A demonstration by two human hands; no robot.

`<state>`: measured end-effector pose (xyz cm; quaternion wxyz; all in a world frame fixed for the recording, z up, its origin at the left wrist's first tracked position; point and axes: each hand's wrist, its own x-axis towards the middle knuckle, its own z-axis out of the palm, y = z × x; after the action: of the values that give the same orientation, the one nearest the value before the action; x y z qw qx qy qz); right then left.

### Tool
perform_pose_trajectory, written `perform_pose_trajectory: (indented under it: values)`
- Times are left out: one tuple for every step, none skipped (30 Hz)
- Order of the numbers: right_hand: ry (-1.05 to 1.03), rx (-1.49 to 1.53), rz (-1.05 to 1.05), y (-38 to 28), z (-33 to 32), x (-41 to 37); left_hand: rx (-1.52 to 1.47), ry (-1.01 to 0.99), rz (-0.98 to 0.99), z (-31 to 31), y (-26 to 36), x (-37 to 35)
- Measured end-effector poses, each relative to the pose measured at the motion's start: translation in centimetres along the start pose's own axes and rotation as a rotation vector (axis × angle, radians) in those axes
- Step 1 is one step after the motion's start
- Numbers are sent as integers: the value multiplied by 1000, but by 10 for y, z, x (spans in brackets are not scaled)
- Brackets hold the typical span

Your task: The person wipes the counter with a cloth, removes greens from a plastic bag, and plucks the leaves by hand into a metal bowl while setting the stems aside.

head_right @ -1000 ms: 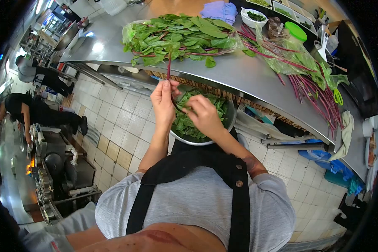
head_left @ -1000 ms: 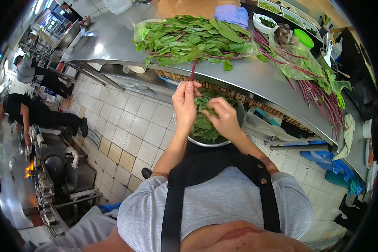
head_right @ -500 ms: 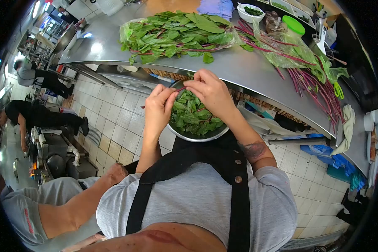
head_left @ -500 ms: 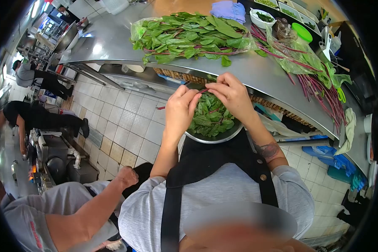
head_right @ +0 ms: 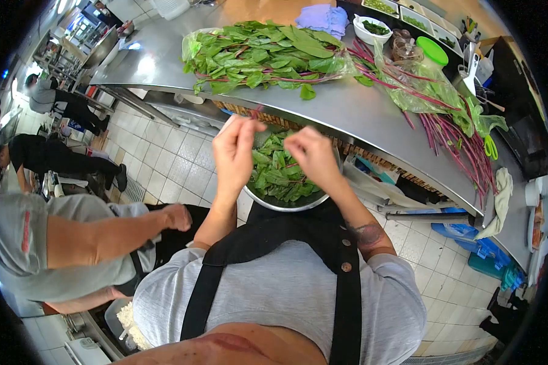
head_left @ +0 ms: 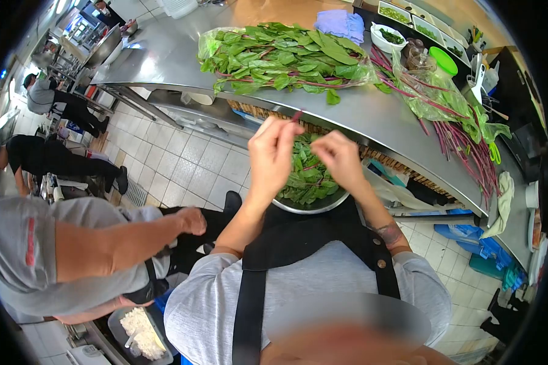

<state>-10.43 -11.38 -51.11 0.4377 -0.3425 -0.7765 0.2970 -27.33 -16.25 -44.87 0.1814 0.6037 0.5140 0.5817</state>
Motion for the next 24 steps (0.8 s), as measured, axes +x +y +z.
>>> perform_pose_trajectory:
  values:
    - [-84, -38, -35, 13, 9, -9, 43, -50, 97, 8, 15, 10]
    - [-169, -77, -71, 28, 21, -20, 86, -99, 194, 19, 28, 18]
    - [-154, -45, 10, 50, 41, -34, 92, -138, 309, 33, 38, 26]
    - [-57, 54, 7, 45, 50, -38, 98, -176, 424, 53, 46, 33]
    - [40, 152, -5, 41, 58, -43, 89, -224, 525, 76, 52, 41]
    - [-21, 160, 32, 41, 61, -44, 81, -274, 627, 103, 57, 50]
    - [-80, 169, 71, 45, 65, -46, 102, -325, 745, 130, 61, 61]
    - [-136, 180, 110, 49, 70, -48, 122, -378, 864, 157, 63, 72]
    - [-253, 22, 163, 56, 68, -55, 169, -262, 978, 187, 62, 87]
    - [-282, -8, 167, 51, 64, -54, 213, -141, 1088, 206, 61, 99]
    - [-312, -41, 171, 43, 55, -52, 292, -86, 1074, 209, 58, 107]
    - [-343, -76, 175, 39, 48, -51, 370, -27, 1060, 209, 55, 114]
    - [-352, -86, 174, 42, 44, -51, 448, 37, 1045, 209, 53, 119]
    - [-363, -93, 171, 47, 40, -53, 362, 54, 965, 206, 47, 120]
    - [-373, -96, 166, 51, 40, -55, 280, 67, 885, 200, 36, 120]
    - [-376, -104, 169, 57, 41, -57, 352, -28, 700, 188, 23, 117]
    - [-382, -111, 172, 64, 42, -61, 420, -121, 509, 173, 9, 112]
    - [-390, -116, 177, 67, 43, -64, 491, -62, 460, 158, -4, 106]
    - [-408, -113, 181, 66, 44, -63, 563, -1, 409, 144, -17, 100]
    - [-429, -109, 184, 64, 45, -62, 661, -34, 297, 135, -30, 96]
    - [-452, -103, 187, 61, 47, -60, 702, -61, 250, 128, -42, 92]
    - [-455, -87, 166, 57, 50, -58, 743, -88, 200, 122, -51, 87]
    - [-459, -71, 145, 53, 52, -56, 699, -94, 213, 119, -56, 83]
    - [-459, -57, 123, 50, 54, -53, 653, -99, 230, 117, -59, 81]
